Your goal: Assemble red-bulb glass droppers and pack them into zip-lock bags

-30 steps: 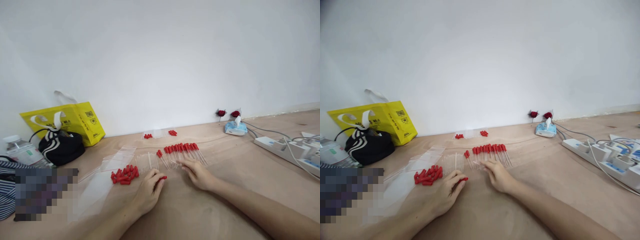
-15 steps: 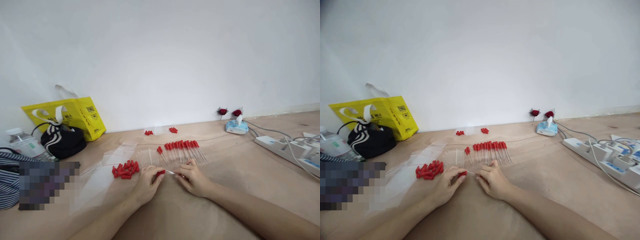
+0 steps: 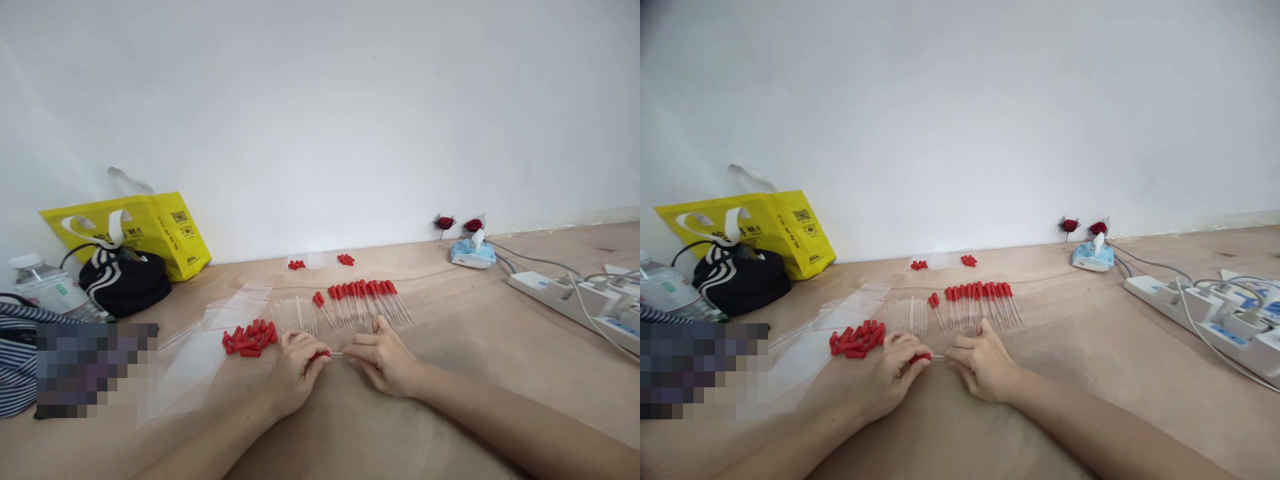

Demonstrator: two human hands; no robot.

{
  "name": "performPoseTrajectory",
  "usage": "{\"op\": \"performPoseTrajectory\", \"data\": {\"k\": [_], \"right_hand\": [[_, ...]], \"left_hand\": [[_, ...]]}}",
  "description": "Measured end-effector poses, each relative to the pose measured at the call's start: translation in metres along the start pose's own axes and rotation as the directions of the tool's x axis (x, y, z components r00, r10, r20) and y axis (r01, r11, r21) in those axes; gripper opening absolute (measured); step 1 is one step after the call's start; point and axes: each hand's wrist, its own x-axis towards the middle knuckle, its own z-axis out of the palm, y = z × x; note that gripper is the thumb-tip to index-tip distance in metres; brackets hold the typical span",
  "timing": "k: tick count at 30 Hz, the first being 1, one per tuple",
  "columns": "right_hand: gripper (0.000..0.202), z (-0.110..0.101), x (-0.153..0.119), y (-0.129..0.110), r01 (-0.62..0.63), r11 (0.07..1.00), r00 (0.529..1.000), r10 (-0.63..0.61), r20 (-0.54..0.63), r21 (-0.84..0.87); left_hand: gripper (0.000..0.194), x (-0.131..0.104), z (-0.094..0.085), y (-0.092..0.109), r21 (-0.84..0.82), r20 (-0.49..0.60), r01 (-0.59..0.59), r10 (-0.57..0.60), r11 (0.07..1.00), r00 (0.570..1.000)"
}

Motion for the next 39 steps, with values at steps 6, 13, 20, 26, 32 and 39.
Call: {"op": "performPoseTrajectory", "data": {"k": [6,13,20,26,32,39], "right_hand": [[0.022,0.003,0.002,0.0,0.031,0.997,0.999,-0.032,-0.019,-0.069],[0.021,0.011,0.004,-0.004,-0.025,1.0,1.0,0.025,-0.015,0.004],[0.015,0.004,0.005,-0.003,-0.037,0.998,0.999,0.035,-0.032,-0.048],[0.016,-0.005,0.019,-0.001,-0.346,0.938,0.938,0.346,-0.004,0.012],[0.018,0.014,0.07,0.011,-0.665,0.744,0.736,0.667,-0.112,0.058],[0.015,0.036,0.097,0.017,-0.678,0.721,0.735,0.668,-0.119,-0.142]], "left_hand": [[0.015,0.0,0.001,0.003,0.024,-0.001,-0.075,0.076,0.997,0.997],[0.015,0.003,0.001,0.006,-0.008,0.018,-0.089,0.089,0.996,0.996],[0.014,0.001,0.003,-0.001,0.009,0.015,-0.028,0.028,1.0,0.999],[0.02,0.005,-0.017,-0.018,0.166,-0.178,0.118,-0.088,0.979,0.98],[0.021,0.011,-0.061,-0.068,0.229,-0.189,0.36,-0.322,0.904,0.928],[0.026,-0.004,-0.096,-0.089,0.302,0.025,0.195,-0.213,0.933,0.977]]}}
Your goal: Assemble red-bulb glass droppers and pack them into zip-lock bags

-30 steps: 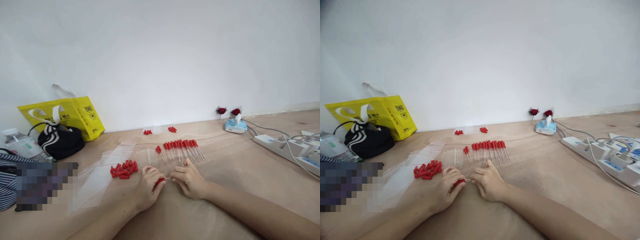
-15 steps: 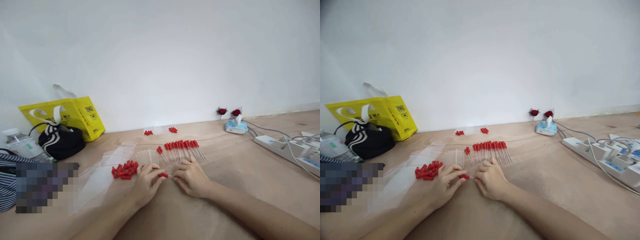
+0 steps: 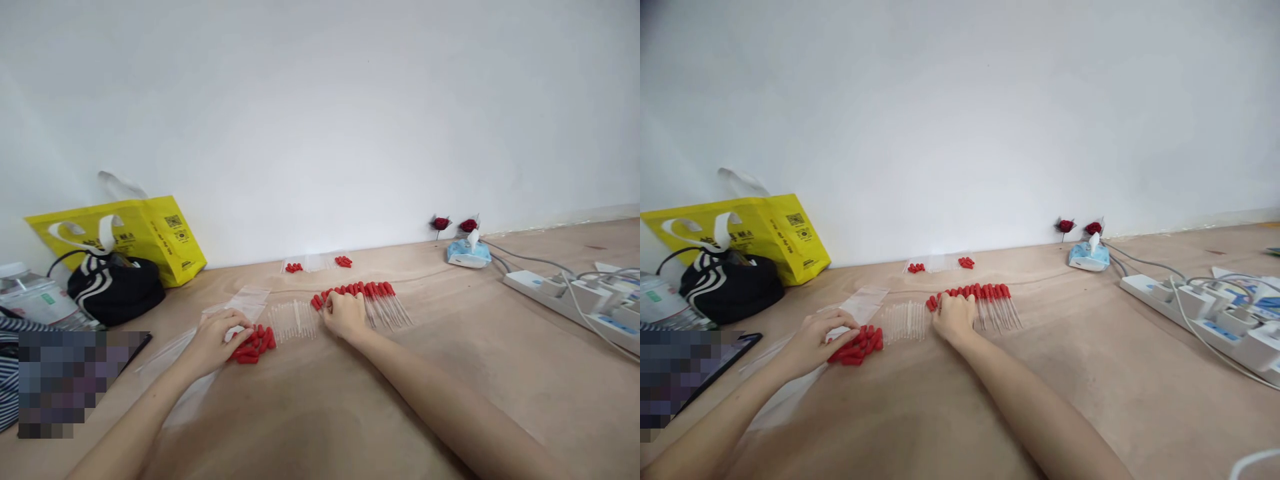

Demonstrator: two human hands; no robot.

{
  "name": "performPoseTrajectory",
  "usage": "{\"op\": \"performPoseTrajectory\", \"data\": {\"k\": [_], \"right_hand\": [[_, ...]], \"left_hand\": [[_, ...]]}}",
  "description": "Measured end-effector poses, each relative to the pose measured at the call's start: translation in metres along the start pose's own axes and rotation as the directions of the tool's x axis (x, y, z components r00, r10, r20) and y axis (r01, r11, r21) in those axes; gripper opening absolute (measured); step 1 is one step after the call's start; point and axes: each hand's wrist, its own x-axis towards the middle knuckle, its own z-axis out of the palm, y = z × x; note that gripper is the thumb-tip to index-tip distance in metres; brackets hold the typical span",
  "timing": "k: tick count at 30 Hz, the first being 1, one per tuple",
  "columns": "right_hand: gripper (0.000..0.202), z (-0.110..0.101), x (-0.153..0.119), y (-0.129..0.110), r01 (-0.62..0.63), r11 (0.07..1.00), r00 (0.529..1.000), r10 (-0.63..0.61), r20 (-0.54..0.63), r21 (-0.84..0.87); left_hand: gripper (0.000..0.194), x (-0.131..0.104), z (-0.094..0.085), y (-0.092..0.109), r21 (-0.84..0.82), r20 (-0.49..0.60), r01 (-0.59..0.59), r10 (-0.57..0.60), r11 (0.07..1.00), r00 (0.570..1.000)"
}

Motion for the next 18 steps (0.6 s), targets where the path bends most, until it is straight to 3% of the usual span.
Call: {"op": "performPoseTrajectory", "data": {"k": [7,12,16,18], "right_hand": [[0.021,-0.004,0.0,-0.008,0.048,0.999,0.999,-0.048,0.008,-0.019],[0.023,-0.005,0.002,-0.028,0.031,0.996,0.986,-0.016,0.164,-0.089],[0.023,-0.002,0.008,-0.037,-0.018,0.995,0.976,0.039,0.215,-0.099],[0.022,-0.002,0.012,-0.038,-0.043,0.995,0.97,0.064,0.236,-0.095]], "left_hand": [[0.029,0.0,-0.003,-0.001,0.005,0.053,0.098,-0.098,0.995,0.994],[0.027,-0.002,0.003,-0.013,0.023,0.01,0.224,-0.224,0.974,0.974],[0.026,-0.004,0.016,-0.025,0.004,-0.129,0.435,-0.431,0.9,0.893],[0.027,-0.005,0.021,-0.03,-0.034,-0.121,0.513,-0.513,0.858,0.85]]}}
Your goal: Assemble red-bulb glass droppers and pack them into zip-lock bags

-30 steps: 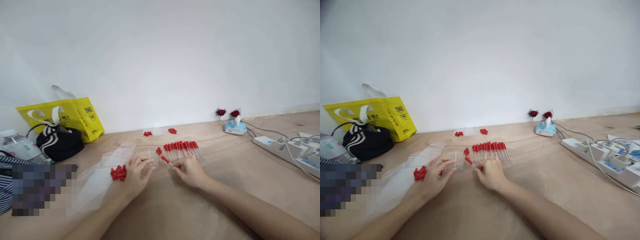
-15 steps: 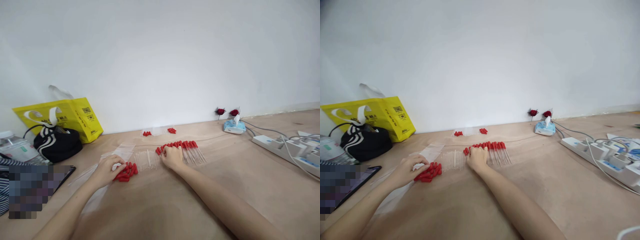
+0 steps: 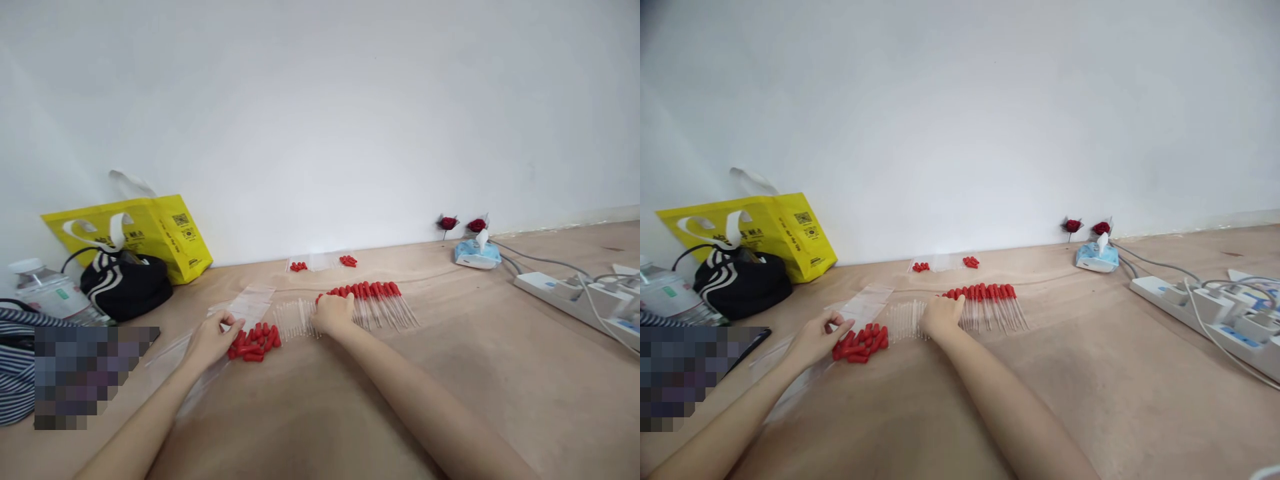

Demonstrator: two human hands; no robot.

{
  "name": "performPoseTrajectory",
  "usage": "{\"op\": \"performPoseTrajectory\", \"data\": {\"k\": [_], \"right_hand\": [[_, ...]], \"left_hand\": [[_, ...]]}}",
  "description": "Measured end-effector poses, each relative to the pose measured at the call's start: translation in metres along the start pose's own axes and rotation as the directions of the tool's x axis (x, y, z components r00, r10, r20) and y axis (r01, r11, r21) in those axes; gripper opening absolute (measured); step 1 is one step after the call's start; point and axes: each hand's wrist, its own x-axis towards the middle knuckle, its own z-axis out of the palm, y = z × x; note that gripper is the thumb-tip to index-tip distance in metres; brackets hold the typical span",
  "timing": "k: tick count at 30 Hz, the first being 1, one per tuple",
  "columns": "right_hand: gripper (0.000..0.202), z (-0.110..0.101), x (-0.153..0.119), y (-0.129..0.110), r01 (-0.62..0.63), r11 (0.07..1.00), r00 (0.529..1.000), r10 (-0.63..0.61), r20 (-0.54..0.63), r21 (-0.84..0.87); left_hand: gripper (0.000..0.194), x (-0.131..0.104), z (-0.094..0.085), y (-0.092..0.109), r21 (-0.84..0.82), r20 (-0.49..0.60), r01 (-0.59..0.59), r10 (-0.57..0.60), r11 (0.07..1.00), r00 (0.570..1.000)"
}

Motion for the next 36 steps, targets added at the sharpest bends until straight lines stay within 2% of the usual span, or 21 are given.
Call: {"op": "performPoseTrajectory", "data": {"k": [5,11,15,19,22,24,25,27,29,31,33,36], "right_hand": [[0.018,-0.005,0.004,-0.001,-0.025,0.999,0.998,0.024,0.05,0.036],[0.019,-0.012,-0.001,0.004,0.008,0.997,0.999,-0.011,0.031,0.079],[0.027,-0.023,-0.013,0.024,0.059,0.994,0.998,-0.058,-0.011,0.093],[0.022,-0.027,-0.033,0.06,0.149,0.978,0.987,-0.137,-0.09,0.149],[0.013,-0.024,-0.048,0.09,0.337,0.909,0.939,-0.305,-0.157,0.245],[0.011,-0.019,-0.056,0.104,0.472,0.836,0.88,-0.43,-0.201,0.28],[0.012,-0.016,-0.059,0.109,0.53,0.805,0.846,-0.48,-0.231,0.268],[0.02,-0.01,-0.063,0.114,0.608,0.773,0.782,-0.545,-0.301,0.179],[0.026,-0.004,-0.067,0.116,0.625,0.78,0.733,-0.568,-0.374,0.04],[0.027,0.001,-0.071,0.115,0.616,0.785,0.695,-0.578,-0.426,-0.06],[0.024,0.004,-0.075,0.113,0.623,0.777,0.672,-0.59,-0.447,-0.089],[0.021,0.005,-0.08,0.112,0.66,0.751,0.666,-0.609,-0.43,-0.041]], "left_hand": [[0.031,0.002,-0.001,-0.009,-0.039,0.143,0.089,-0.083,0.995,0.986],[0.033,-0.004,-0.006,-0.002,-0.143,0.265,0.179,-0.136,0.973,0.955],[0.032,-0.006,-0.005,0.001,-0.266,0.32,0.22,-0.129,0.939,0.939],[0.029,-0.002,-0.007,0.001,-0.344,0.282,0.277,-0.183,0.897,0.942],[0.027,-0.002,-0.01,0.014,-0.397,0.095,0.174,-0.148,0.901,0.984],[0.024,-0.01,-0.007,0.035,-0.45,-0.042,0.019,-0.042,0.893,0.998],[0.022,-0.016,-0.003,0.048,-0.48,-0.058,-0.068,0.046,0.875,0.997],[0.017,-0.032,0.009,0.076,-0.505,0.033,-0.17,0.216,0.846,0.976],[0.011,-0.049,0.023,0.102,-0.5,0.11,-0.274,0.374,0.821,0.921],[0.009,-0.062,0.036,0.12,-0.494,0.153,-0.342,0.467,0.8,0.871],[0.01,-0.068,0.045,0.128,-0.469,0.135,-0.42,0.533,0.777,0.835],[0.014,-0.069,0.049,0.128,-0.456,0.095,-0.465,0.562,0.758,0.822]]}}
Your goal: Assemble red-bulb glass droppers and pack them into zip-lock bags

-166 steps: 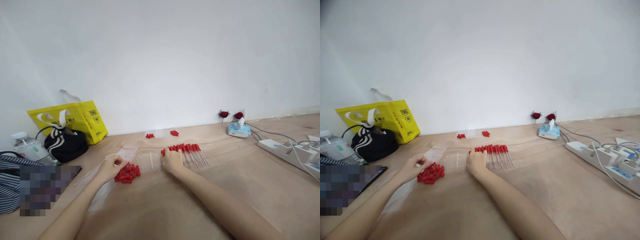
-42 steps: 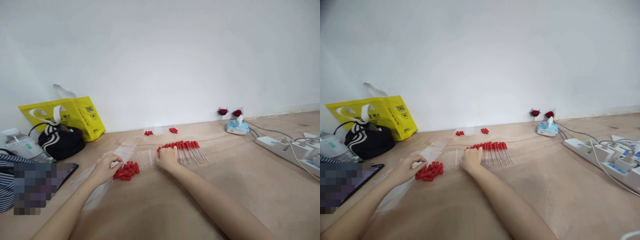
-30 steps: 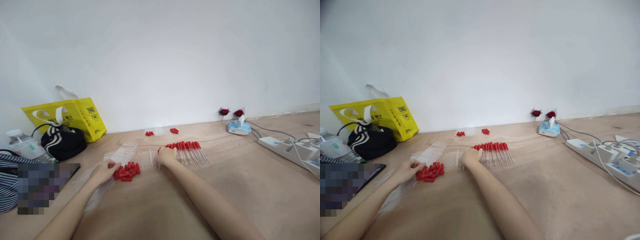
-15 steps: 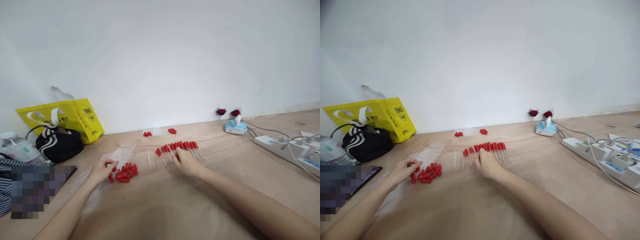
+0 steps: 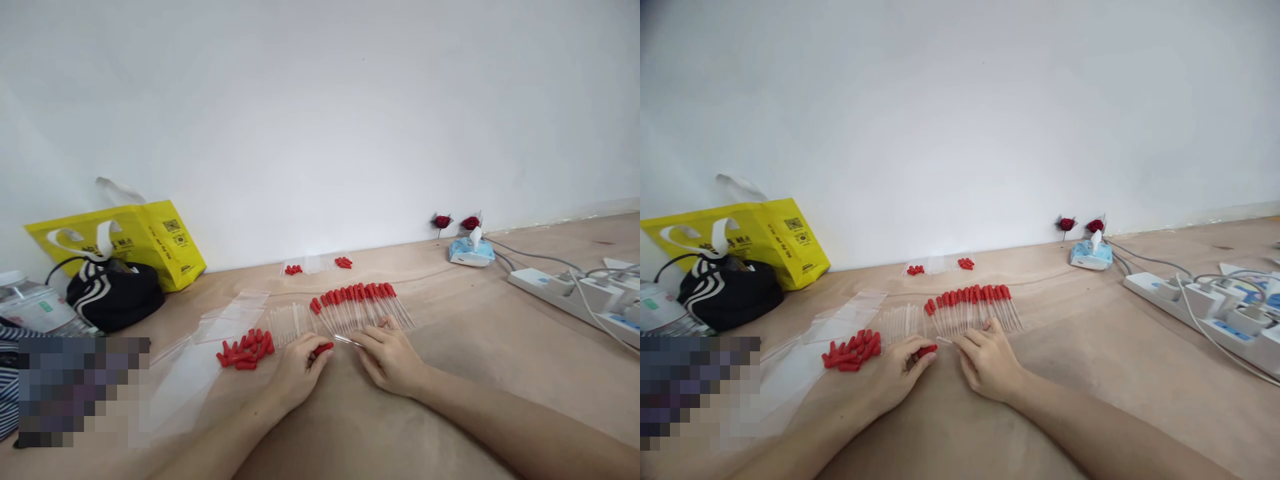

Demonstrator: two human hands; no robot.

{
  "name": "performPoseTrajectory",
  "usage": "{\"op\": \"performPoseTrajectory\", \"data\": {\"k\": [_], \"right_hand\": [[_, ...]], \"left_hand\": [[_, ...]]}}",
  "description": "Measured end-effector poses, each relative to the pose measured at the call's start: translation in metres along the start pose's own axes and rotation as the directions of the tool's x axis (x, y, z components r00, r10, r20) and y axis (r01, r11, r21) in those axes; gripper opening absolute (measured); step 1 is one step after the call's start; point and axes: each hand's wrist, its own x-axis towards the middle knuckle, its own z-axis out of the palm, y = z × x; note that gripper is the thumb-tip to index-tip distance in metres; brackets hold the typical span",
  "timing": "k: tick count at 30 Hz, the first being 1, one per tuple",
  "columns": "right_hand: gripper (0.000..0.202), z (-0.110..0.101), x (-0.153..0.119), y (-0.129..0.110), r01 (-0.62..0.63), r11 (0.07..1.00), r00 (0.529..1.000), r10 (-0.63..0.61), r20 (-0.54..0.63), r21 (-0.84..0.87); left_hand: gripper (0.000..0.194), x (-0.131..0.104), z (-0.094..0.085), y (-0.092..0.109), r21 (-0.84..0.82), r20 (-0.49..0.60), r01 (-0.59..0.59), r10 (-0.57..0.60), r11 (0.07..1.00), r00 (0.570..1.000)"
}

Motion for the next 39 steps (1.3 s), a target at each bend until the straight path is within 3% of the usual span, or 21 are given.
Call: {"op": "performPoseTrajectory", "data": {"k": [4,11,19,27,32,39], "right_hand": [[0.021,-0.0025,-0.0018,-0.0029,-0.024,0.998,1.0,0.023,0.013,0.053],[0.021,-0.0012,-0.0016,-0.0045,0.005,1.0,1.0,-0.006,-0.013,-0.006],[0.023,-0.0001,0.0,-0.0092,0.033,0.999,0.999,-0.033,-0.005,0.0],[0.024,-0.0018,0.0,-0.0068,0.077,0.993,0.996,-0.081,0.039,0.091],[0.026,-0.0041,0.0011,-0.005,0.135,0.988,0.987,-0.141,0.072,0.08],[0.024,-0.0058,0.0019,-0.0006,0.188,0.98,0.98,-0.191,0.052,0.066]], "left_hand": [[0.016,-0.0013,-0.0022,-0.0021,-0.008,-0.001,0.009,-0.009,1.0,1.0],[0.017,-0.002,0.0012,-0.0001,-0.003,-0.013,0.002,-0.002,1.0,1.0],[0.02,-0.0003,0.0007,-0.0033,-0.102,0.015,0.078,-0.077,0.992,0.997],[0.02,-0.0001,-0.0035,-0.0017,-0.125,0.029,0.043,-0.039,0.991,0.999],[0.019,-0.0022,-0.0066,0.0009,-0.067,0.057,-0.016,0.02,0.998,0.998],[0.018,-0.0042,-0.0041,0.002,0.012,0.084,-0.234,0.233,0.972,0.969]]}}
